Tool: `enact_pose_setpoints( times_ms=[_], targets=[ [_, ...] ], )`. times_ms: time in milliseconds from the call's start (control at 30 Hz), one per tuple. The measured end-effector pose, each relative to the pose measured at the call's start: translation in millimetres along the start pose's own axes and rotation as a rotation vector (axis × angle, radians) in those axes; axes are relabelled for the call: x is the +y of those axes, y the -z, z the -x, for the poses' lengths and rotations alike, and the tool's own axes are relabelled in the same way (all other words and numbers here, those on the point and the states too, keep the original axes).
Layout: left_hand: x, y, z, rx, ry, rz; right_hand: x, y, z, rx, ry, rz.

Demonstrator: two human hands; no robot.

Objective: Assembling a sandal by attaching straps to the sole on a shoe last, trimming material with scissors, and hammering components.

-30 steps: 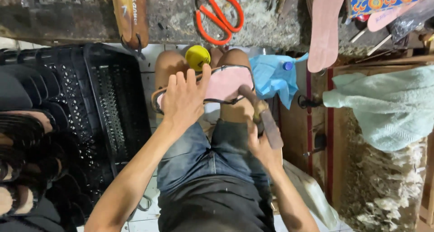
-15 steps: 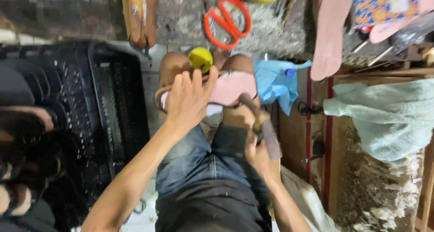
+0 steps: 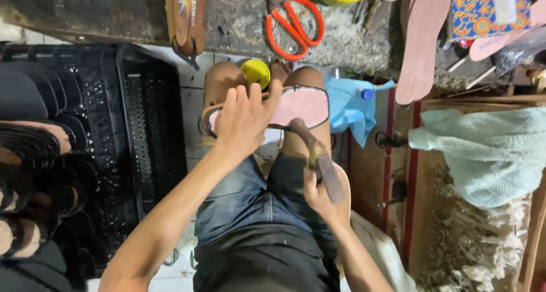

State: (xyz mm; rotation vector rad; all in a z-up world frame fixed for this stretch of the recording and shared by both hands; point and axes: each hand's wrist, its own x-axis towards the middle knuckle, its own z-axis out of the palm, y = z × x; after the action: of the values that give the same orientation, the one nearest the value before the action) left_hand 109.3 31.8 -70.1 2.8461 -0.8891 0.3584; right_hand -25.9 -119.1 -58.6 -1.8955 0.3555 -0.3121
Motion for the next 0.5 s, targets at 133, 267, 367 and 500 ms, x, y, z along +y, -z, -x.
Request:
enact_pose_setpoints(
  times_ms=[133, 267, 367, 500],
  targets=[
    [-1.7, -6.3, 5.7, -0.040, 0.003, 0.035, -22.2, 2.6, -11.4, -0.184, -0.045, 0.364],
    [1.1, 6.2, 4.3, -0.073, 0.029, 0.080, 33.7, 11.7, 21.5, 0.053, -0.300, -0.653],
    [-3.2, 6.6, 4.4, -0.073, -0.001, -0.011, -75.5, -7.1, -20.7, -0.338, -0.077, 0.580],
    [-5.3, 5.4, 14.1, 0.036, -0.014, 0.030, 15.8, 4.1, 31.7, -0.298, 0.171, 0.331]
  ],
)
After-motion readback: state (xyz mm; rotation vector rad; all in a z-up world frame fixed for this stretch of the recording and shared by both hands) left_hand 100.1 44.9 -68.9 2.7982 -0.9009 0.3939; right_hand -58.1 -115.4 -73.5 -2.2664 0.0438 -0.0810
